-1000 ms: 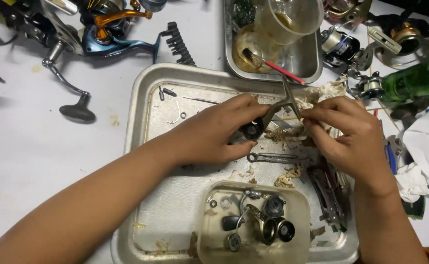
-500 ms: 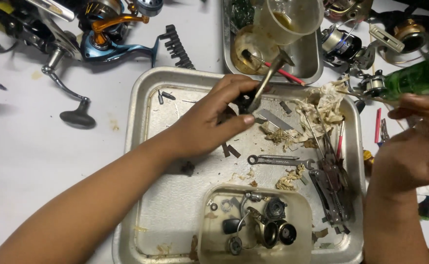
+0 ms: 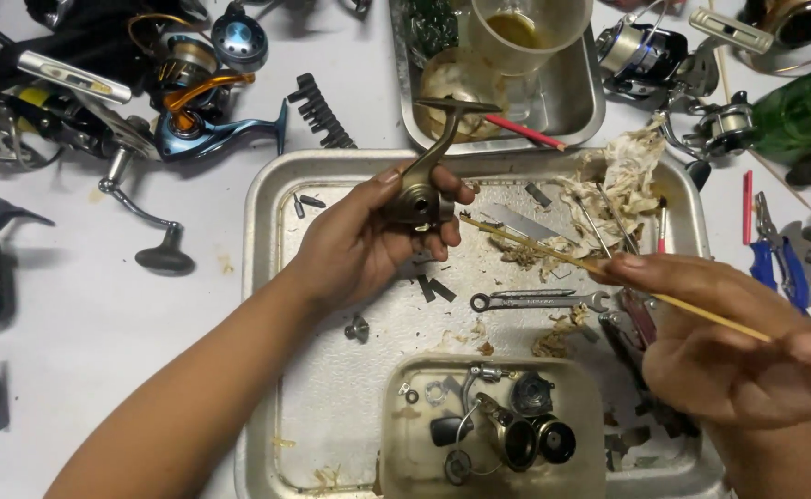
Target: Assembling and lubricating the internal components of a fishing reel on a workbench
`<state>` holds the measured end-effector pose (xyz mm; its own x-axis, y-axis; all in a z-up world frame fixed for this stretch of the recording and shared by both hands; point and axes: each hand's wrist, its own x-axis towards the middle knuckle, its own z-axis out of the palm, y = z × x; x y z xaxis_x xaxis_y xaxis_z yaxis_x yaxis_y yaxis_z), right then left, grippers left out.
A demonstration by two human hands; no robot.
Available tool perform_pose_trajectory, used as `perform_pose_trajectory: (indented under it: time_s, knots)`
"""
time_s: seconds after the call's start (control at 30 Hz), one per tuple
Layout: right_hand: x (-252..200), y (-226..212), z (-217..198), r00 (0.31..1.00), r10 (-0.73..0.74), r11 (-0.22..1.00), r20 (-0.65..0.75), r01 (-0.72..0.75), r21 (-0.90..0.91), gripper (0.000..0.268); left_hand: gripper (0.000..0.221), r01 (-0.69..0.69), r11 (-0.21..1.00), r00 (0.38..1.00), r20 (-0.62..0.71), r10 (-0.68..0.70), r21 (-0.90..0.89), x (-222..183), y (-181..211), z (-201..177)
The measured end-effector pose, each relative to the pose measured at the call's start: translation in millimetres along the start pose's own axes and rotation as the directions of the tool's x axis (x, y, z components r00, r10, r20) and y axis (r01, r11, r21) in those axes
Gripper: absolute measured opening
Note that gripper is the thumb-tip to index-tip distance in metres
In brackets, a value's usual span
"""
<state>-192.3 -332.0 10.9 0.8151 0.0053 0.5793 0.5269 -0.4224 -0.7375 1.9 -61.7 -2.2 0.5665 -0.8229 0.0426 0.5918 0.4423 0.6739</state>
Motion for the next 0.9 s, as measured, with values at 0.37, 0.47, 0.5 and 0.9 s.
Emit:
perform_pose_trajectory:
  time_s: [0.37, 0.47, 0.5, 0.9]
  knots:
    - [43.4, -14.3, -30.1, 0.708, 0.410, 0.902, 0.576, -0.408, -0.140, 0.077, 0.042, 0.115, 0.992, 0.991, 0.068, -0.111, -0.058, -1.7, -4.5, -1.7]
    - [38.4, -12.0, -23.6, 0.736, 0.368, 0.907, 0.569, -0.419, -0.045, 0.083, 0.044, 0.125, 0.992, 0.991, 0.048, -0.125, 0.001, -2.8, -2.9, 1.7]
    - [35.7, -12.5, -19.6, 0.787, 0.347, 0.925, 0.510, -0.378, -0.045, 0.086, 0.044, 0.119, 0.991, 0.992, 0.039, -0.122, 0.060, -3.2, -1.8, 3.3]
    - [32.4, -14.9, 27.8, 0.973, -0.041, 0.958, 0.227, 0.102, -0.267, 0.053, 0.044, 0.111, 0.994, 0.992, 0.054, -0.111, 0.002, -1.5, -7.2, -2.6]
